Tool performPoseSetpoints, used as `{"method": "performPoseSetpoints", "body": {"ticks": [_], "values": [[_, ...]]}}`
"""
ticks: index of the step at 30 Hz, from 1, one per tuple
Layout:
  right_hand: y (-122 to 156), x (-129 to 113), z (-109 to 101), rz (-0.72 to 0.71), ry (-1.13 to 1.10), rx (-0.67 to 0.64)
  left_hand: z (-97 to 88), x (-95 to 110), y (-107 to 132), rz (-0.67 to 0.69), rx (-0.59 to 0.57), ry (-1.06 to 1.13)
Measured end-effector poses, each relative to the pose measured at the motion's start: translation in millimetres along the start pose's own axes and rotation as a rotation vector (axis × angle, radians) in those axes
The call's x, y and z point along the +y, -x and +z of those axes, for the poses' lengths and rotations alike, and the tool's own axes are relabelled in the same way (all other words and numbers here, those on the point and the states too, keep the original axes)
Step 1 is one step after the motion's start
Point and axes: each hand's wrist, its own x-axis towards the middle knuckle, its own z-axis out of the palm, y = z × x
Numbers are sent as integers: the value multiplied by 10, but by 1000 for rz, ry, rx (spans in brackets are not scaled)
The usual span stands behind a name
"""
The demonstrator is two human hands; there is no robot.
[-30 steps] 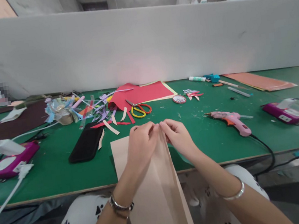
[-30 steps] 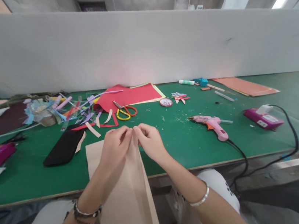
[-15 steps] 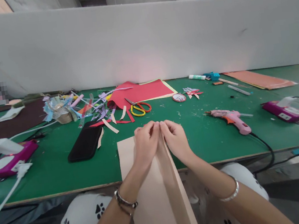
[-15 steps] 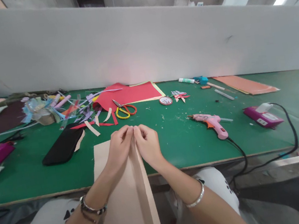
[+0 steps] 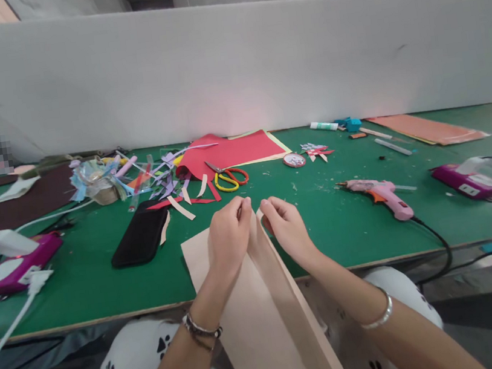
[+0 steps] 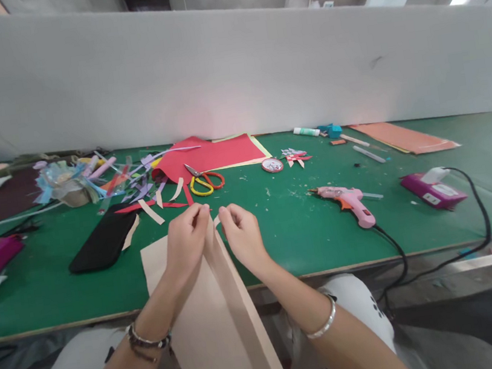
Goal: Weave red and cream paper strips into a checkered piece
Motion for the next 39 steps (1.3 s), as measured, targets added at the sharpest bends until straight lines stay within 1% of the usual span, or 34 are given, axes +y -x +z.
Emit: {"method": "performPoseSetpoints", "body": {"ticks": [4, 7, 9, 11, 14, 16, 21, 25, 31, 34, 39], "values": [[11, -24, -30, -43, 87, -129, -32, -19, 15, 30, -7, -201], [13, -27, -58, -89, 211, -176, -76, 13, 14, 44, -28, -244], [2, -19, -80, -105, 246, -201, -130, 38, -1, 31, -60, -225], [-16, -17, -100, -97, 229, -207, -202, 47, -22, 2, -143, -154], [-36, -40, -114, -34, 166, -209, -307, 18, -57, -26, -297, -18], [-36, -71, -110, 12, 126, -216, -351, -12, -76, -17, -339, 25], [-5, -132, -75, 58, 77, -162, -363, -34, -94, 55, -316, 17], [13, -126, -63, 92, 34, -138, -365, -11, -91, 75, -306, -9], [-8, -76, -59, 141, -46, -110, -424, -3, -87, 82, -211, -41], [-19, -50, -76, 80, -10, -164, -426, -7, -80, 74, -191, -61], [1, -61, -140, -47, 234, -251, -429, -23, -82, 71, -165, -83]]}}
